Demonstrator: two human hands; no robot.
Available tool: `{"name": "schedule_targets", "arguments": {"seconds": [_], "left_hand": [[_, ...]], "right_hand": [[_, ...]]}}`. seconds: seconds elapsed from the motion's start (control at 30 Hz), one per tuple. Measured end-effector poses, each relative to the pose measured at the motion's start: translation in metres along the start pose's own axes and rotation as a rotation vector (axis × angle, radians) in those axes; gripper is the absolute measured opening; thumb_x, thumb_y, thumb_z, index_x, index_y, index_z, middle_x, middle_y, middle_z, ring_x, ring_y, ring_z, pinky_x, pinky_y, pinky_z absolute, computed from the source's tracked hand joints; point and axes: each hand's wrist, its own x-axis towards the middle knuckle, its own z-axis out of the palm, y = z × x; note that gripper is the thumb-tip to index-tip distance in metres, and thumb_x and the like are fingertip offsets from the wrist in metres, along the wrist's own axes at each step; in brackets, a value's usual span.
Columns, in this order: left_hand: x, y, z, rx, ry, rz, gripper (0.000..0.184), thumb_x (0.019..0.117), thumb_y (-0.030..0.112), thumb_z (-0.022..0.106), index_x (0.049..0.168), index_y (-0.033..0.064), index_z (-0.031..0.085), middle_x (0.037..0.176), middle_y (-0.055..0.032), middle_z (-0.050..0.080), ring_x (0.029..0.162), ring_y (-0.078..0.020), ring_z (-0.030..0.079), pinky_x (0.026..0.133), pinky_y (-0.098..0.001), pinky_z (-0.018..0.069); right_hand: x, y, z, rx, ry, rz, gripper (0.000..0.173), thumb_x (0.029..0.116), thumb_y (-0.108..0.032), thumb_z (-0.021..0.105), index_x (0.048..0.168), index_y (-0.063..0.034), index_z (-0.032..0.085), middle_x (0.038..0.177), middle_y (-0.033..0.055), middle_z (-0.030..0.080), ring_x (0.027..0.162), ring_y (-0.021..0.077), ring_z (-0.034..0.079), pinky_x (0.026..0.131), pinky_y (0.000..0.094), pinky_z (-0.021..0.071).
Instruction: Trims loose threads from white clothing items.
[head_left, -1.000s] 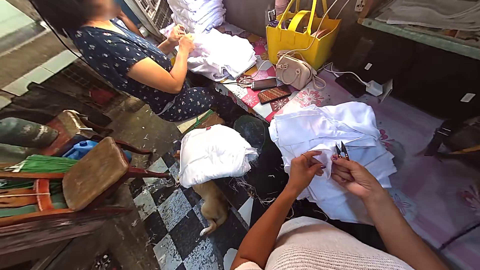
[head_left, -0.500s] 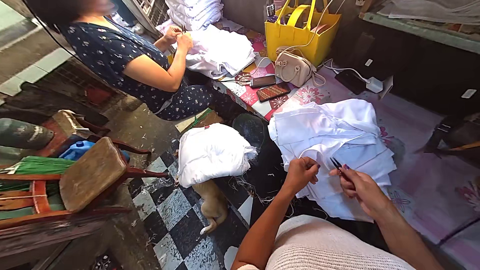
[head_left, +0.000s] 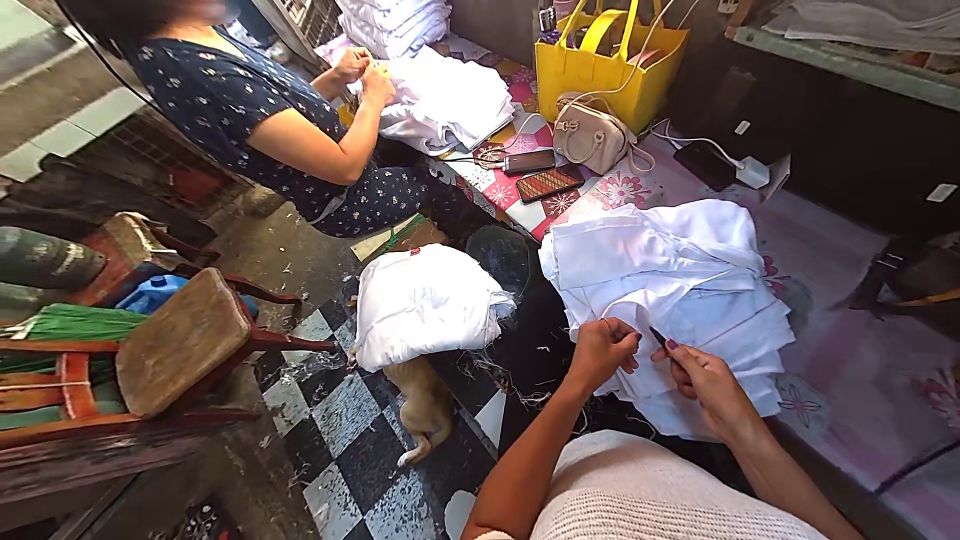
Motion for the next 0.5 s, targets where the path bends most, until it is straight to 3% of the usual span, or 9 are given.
{"name": "schedule_targets", "arguments": {"seconds": [0.23,0.3,0.37,0.4,0.43,0.47,0.5], "left_hand": [[-0.001,-0.002,0.000,0.007,-0.015,-0.014,0.010,0.0987,0.000,0.060,0.097,-0.0087,0.065,0.067,-0.0043,0.066,0.053,-0.0077,0.065,0.055,-0.0241,0.0584],[-0.008,-0.003,-0.011,0.213,-0.066,-0.012,0.015,0.0998,0.004,0.060,0.098,-0.0101,0.066,0.071,-0.0081,0.067,0.057,-0.0112,0.066,0.060,-0.0276,0.0597],[-0.024,0.004,-0.025,0.611,-0.183,-0.076,0.023,0.0998,0.012,0.062,0.099,-0.0090,0.071,0.084,-0.0182,0.072,0.076,-0.0264,0.071,0.076,-0.0446,0.0592],[-0.033,0.010,-0.028,0.769,-0.221,-0.141,0.027,0.0992,0.019,0.065,0.098,-0.0075,0.072,0.093,-0.0225,0.072,0.089,-0.0358,0.071,0.085,-0.0559,0.0551],[-0.042,0.017,-0.027,0.872,-0.228,-0.185,0.032,0.0990,0.025,0.065,0.098,-0.0066,0.073,0.100,-0.0244,0.072,0.100,-0.0406,0.069,0.090,-0.0611,0.0509],[-0.049,0.020,-0.024,0.937,-0.174,-0.148,0.036,0.0984,0.029,0.067,0.097,-0.0058,0.074,0.104,-0.0241,0.071,0.105,-0.0408,0.068,0.093,-0.0602,0.0494],[-0.055,0.016,-0.016,0.968,-0.046,-0.008,0.036,0.0950,0.031,0.071,0.093,-0.0044,0.075,0.104,-0.0229,0.072,0.105,-0.0399,0.068,0.093,-0.0574,0.0502]], "right_hand": [[0.010,-0.003,0.007,-0.030,0.013,-0.040,0.031,0.1087,-0.018,0.048,0.093,-0.0046,0.072,0.054,-0.0114,0.041,0.044,-0.0019,0.033,0.043,0.0156,0.0280],[0.008,0.000,0.003,-0.032,0.006,-0.037,0.031,0.1082,-0.017,0.048,0.093,-0.0039,0.072,0.053,-0.0115,0.041,0.044,-0.0020,0.033,0.043,0.0157,0.0281],[0.000,0.002,-0.005,-0.062,0.001,-0.068,0.031,0.1078,-0.019,0.048,0.094,-0.0056,0.073,0.053,-0.0130,0.041,0.044,-0.0031,0.034,0.043,0.0150,0.0293],[-0.006,0.003,-0.008,-0.104,0.023,-0.124,0.032,0.1073,-0.020,0.048,0.094,-0.0066,0.073,0.054,-0.0136,0.043,0.045,-0.0040,0.035,0.045,0.0145,0.0305],[-0.012,0.004,-0.011,-0.175,0.061,-0.209,0.033,0.1069,-0.022,0.046,0.097,-0.0065,0.072,0.058,-0.0133,0.045,0.048,-0.0049,0.037,0.047,0.0139,0.0322],[-0.015,0.004,-0.012,-0.267,0.110,-0.316,0.033,0.1065,-0.024,0.045,0.100,-0.0048,0.072,0.063,-0.0117,0.048,0.052,-0.0061,0.040,0.051,0.0129,0.0349],[-0.016,0.003,-0.011,-0.365,0.165,-0.427,0.034,0.1059,-0.025,0.047,0.101,-0.0017,0.071,0.068,-0.0074,0.054,0.056,-0.0058,0.043,0.054,0.0129,0.0383]]}}
